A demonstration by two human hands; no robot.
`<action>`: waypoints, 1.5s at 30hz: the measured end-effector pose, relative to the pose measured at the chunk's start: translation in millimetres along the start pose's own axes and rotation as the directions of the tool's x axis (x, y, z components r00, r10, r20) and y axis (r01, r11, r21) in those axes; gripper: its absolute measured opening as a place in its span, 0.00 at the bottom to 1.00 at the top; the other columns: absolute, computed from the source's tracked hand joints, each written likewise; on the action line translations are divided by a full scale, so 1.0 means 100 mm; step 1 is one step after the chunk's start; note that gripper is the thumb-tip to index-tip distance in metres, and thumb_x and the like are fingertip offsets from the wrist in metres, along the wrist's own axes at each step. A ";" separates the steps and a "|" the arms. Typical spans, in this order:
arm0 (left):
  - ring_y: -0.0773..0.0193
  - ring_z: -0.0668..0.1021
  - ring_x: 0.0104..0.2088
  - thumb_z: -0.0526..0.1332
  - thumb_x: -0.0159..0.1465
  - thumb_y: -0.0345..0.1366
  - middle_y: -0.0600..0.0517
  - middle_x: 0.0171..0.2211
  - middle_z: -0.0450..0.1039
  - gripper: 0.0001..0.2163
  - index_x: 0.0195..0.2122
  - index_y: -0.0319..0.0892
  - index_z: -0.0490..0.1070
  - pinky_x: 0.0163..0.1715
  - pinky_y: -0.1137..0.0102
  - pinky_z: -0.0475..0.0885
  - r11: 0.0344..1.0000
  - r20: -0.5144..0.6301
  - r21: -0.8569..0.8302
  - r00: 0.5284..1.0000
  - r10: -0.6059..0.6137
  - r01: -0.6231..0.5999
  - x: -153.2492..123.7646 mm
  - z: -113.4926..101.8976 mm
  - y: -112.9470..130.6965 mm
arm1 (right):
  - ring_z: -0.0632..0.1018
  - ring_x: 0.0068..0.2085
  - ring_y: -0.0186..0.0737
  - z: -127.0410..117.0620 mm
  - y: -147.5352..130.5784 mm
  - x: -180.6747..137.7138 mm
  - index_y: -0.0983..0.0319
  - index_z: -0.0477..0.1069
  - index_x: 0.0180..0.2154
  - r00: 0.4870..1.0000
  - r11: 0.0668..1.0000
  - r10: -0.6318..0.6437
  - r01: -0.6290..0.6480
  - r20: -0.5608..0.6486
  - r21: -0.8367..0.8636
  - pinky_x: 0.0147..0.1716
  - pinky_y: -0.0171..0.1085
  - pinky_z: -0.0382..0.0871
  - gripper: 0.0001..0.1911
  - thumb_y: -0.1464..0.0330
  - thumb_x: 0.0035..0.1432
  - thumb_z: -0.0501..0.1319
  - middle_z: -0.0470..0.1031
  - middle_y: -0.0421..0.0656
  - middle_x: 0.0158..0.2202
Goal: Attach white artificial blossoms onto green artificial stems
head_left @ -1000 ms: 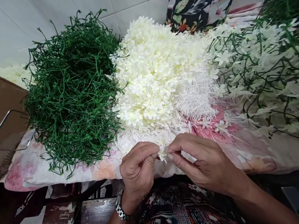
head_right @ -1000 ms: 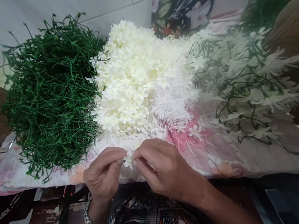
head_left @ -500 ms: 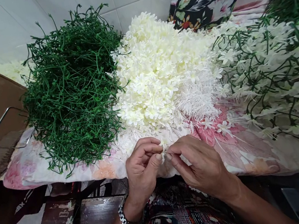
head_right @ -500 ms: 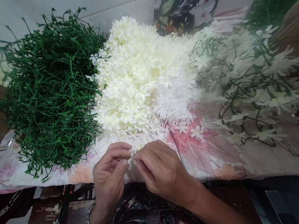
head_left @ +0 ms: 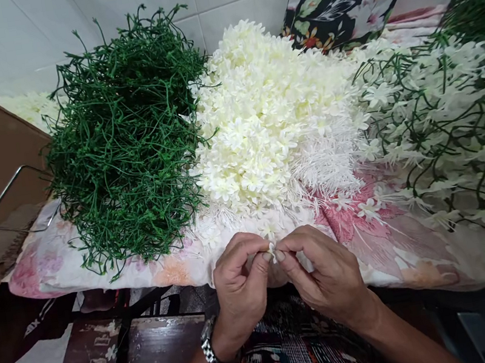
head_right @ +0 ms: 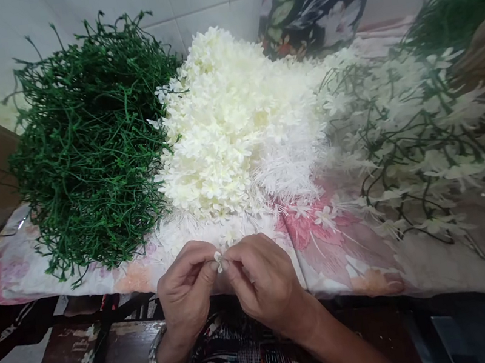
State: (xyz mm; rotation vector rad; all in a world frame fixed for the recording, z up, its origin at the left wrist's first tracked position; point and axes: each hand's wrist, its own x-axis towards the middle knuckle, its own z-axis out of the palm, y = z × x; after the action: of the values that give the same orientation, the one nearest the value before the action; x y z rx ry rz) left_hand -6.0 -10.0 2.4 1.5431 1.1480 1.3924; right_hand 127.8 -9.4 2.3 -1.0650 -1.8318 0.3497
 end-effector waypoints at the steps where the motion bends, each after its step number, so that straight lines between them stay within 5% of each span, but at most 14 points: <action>1: 0.69 0.73 0.28 0.60 0.58 0.24 0.53 0.26 0.70 0.06 0.30 0.41 0.73 0.27 0.76 0.68 0.999 0.009 0.036 0.999 0.035 -0.035 0.00 0.00 0.02 | 0.69 0.24 0.32 0.00 0.00 -0.01 0.62 0.64 0.31 1.000 1.000 0.015 -0.015 0.006 0.010 0.25 0.33 0.64 0.05 0.77 0.57 0.55 0.68 0.40 0.22; 5: 0.69 0.73 0.27 0.59 0.58 0.24 0.54 0.25 0.70 0.06 0.30 0.41 0.73 0.26 0.76 0.68 0.996 0.051 0.038 0.995 0.085 -0.087 0.03 -0.01 0.04 | 0.69 0.24 0.32 -0.02 0.01 -0.02 0.62 0.65 0.31 0.996 0.997 0.062 -0.064 0.057 0.048 0.23 0.32 0.64 0.05 0.75 0.58 0.54 0.68 0.39 0.22; 9: 0.69 0.73 0.25 0.61 0.57 0.24 0.54 0.24 0.71 0.06 0.28 0.41 0.74 0.24 0.75 0.68 0.999 0.051 -0.041 0.999 0.009 -0.007 0.05 -0.05 0.03 | 0.72 0.28 0.34 -0.08 0.03 0.01 0.62 0.66 0.36 0.994 0.991 0.086 -0.093 0.071 0.095 0.26 0.33 0.68 0.03 0.71 0.58 0.56 0.70 0.41 0.27; 12: 0.68 0.73 0.25 0.60 0.56 0.24 0.52 0.24 0.71 0.06 0.27 0.40 0.74 0.24 0.74 0.68 0.999 0.015 -0.032 1.000 -0.018 0.018 0.05 -0.05 0.04 | 0.75 0.36 0.39 -0.10 0.05 0.02 0.62 0.65 0.45 0.995 0.993 0.054 -0.063 0.088 0.098 0.33 0.37 0.72 0.15 0.65 0.56 0.59 0.72 0.46 0.36; 17: 0.68 0.74 0.25 0.59 0.57 0.24 0.52 0.23 0.72 0.05 0.29 0.40 0.72 0.25 0.74 0.69 0.999 -0.032 0.015 0.999 0.036 -0.036 -0.01 0.02 0.07 | 0.75 0.29 0.32 -0.06 0.05 0.02 0.60 0.67 0.37 0.995 0.991 -0.010 -0.004 0.100 0.137 0.28 0.29 0.70 0.07 0.75 0.57 0.56 0.73 0.39 0.28; 22: 0.66 0.75 0.29 0.57 0.58 0.23 0.50 0.28 0.73 0.07 0.35 0.39 0.72 0.28 0.72 0.71 0.971 -0.003 0.195 0.990 0.143 -0.140 0.02 -0.11 0.10 | 0.75 0.25 0.32 -0.08 0.07 0.01 0.59 0.66 0.34 0.997 0.999 0.003 -0.006 0.080 0.036 0.24 0.30 0.69 0.04 0.72 0.58 0.55 0.71 0.38 0.25; 25: 0.63 0.74 0.34 0.56 0.59 0.22 0.48 0.31 0.73 0.11 0.40 0.39 0.71 0.31 0.69 0.70 0.797 -0.089 0.527 0.913 0.398 -0.296 0.12 -0.42 0.11 | 0.76 0.26 0.35 -0.11 0.14 -0.03 0.58 0.66 0.34 0.999 0.995 0.030 -0.026 0.032 -0.098 0.26 0.33 0.69 0.03 0.69 0.59 0.55 0.72 0.39 0.25; 28: 0.60 0.72 0.35 0.57 0.58 0.23 0.48 0.32 0.72 0.11 0.40 0.41 0.72 0.34 0.64 0.66 0.460 -0.152 0.873 0.803 0.576 -0.164 0.27 -0.79 0.10 | 0.76 0.26 0.37 -0.10 0.21 -0.06 0.58 0.66 0.34 1.000 0.979 -0.016 0.015 -0.003 -0.204 0.28 0.35 0.68 0.03 0.69 0.60 0.54 0.73 0.39 0.26; 32: 0.57 0.70 0.34 0.58 0.57 0.24 0.46 0.32 0.71 0.07 0.33 0.40 0.73 0.33 0.62 0.60 0.211 -0.113 0.977 0.864 0.491 0.008 0.43 -1.07 0.07 | 0.76 0.27 0.38 -0.07 0.26 -0.09 0.59 0.66 0.35 0.995 0.962 -0.102 0.102 0.015 -0.254 0.29 0.36 0.67 0.03 0.69 0.60 0.55 0.73 0.40 0.26; 36: 0.62 0.70 0.31 0.57 0.56 0.21 0.50 0.29 0.68 0.09 0.28 0.42 0.72 0.32 0.64 0.61 0.305 -0.114 0.947 0.789 0.603 -0.097 0.45 -1.06 0.05 | 0.76 0.28 0.38 -0.08 0.30 -0.11 0.60 0.66 0.36 0.991 0.956 -0.109 0.125 0.073 -0.264 0.31 0.36 0.67 0.03 0.69 0.60 0.54 0.74 0.42 0.28; 42: 0.63 0.70 0.31 0.54 0.53 0.19 0.46 0.32 0.67 0.14 0.39 0.37 0.69 0.26 0.69 0.66 0.411 0.116 0.727 0.688 0.716 -0.550 0.30 -0.64 0.05 | 0.75 0.28 0.37 -0.08 0.31 -0.11 0.59 0.66 0.36 0.991 0.960 -0.118 0.130 0.064 -0.247 0.30 0.35 0.66 0.02 0.70 0.59 0.56 0.73 0.41 0.28; 45: 0.63 0.70 0.29 0.52 0.54 0.20 0.45 0.29 0.68 0.11 0.36 0.34 0.69 0.26 0.69 0.68 0.452 0.278 0.634 0.731 0.624 -0.627 0.18 -0.42 0.01 | 0.75 0.27 0.36 -0.08 0.26 -0.07 0.59 0.66 0.36 0.997 0.965 -0.083 0.082 0.006 -0.249 0.29 0.34 0.66 0.03 0.72 0.58 0.56 0.73 0.40 0.27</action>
State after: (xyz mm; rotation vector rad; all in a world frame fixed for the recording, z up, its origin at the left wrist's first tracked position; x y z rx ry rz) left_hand -47.6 5.3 14.2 2.7598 1.2225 1.4552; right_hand 148.8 -1.6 -13.8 -1.1523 -1.9452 0.0675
